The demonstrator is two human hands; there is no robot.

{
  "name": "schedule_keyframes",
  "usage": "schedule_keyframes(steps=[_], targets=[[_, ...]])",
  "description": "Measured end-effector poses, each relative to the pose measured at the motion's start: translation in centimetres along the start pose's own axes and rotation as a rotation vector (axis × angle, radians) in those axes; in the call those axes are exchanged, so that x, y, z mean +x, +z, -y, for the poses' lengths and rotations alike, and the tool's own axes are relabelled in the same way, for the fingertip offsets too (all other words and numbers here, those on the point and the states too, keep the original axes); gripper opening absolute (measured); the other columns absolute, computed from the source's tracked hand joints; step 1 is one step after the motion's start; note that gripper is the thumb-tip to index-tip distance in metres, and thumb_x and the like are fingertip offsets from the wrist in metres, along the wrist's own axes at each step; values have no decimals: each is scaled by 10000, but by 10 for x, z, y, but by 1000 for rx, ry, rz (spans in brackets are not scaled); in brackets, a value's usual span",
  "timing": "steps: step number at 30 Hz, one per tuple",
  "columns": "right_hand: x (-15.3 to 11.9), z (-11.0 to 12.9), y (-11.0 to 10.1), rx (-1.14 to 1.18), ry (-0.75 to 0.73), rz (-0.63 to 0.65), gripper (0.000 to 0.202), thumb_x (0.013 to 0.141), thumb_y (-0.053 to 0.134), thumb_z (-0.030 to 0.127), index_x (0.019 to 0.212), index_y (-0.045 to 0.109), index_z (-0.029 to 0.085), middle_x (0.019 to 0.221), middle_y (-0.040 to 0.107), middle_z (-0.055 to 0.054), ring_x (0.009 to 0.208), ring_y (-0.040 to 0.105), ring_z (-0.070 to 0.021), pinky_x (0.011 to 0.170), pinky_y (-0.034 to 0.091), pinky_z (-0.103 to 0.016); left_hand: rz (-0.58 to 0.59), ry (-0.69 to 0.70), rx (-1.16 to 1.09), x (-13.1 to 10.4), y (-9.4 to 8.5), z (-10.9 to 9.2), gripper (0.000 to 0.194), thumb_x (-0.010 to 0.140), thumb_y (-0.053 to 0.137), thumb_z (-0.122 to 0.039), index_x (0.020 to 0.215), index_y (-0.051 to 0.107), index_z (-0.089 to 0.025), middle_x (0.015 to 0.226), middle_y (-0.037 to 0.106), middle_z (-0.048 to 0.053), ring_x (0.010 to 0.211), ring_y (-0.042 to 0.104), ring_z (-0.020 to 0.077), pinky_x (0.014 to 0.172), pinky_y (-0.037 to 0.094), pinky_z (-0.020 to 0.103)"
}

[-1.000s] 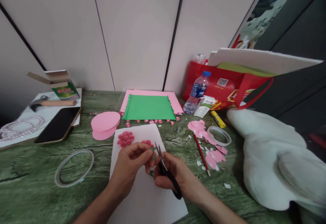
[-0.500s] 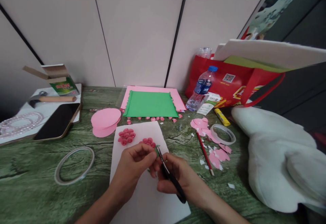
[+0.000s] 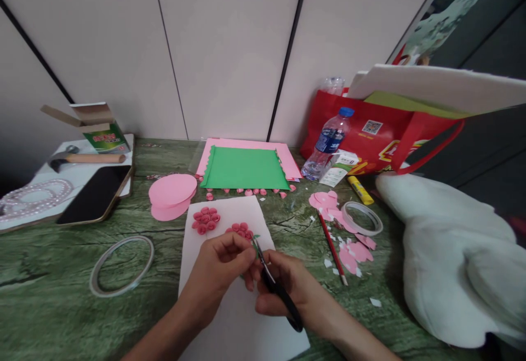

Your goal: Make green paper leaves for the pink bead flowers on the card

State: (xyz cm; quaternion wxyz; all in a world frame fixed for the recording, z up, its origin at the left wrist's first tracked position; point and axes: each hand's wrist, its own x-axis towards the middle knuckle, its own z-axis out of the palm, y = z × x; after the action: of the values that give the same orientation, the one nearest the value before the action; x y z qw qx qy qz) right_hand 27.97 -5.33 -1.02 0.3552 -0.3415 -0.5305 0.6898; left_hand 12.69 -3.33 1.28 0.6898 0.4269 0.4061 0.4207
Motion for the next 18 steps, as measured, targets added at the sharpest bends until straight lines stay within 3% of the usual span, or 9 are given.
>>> schedule_keyframes(steps=[7, 18], targets=[[-1, -1, -1, -16, 15, 18, 436, 590, 817, 380, 815, 521, 153, 582, 446, 81, 493, 300, -53, 460, 220, -201, 15, -8, 17, 0, -3, 3, 202, 713, 660, -258, 605, 530, -148, 495, 616, -1, 445, 518, 95, 439, 409, 202], [-1, 1, -1, 6, 27, 46, 427, 592, 818, 366, 808, 512, 160, 615, 448, 74, 501, 312, -51, 456, 220, -198, 7, -40, 9, 2, -2, 0, 204, 688, 664, -252, 575, 536, -140, 490, 611, 7, 438, 513, 97, 414, 394, 199]])
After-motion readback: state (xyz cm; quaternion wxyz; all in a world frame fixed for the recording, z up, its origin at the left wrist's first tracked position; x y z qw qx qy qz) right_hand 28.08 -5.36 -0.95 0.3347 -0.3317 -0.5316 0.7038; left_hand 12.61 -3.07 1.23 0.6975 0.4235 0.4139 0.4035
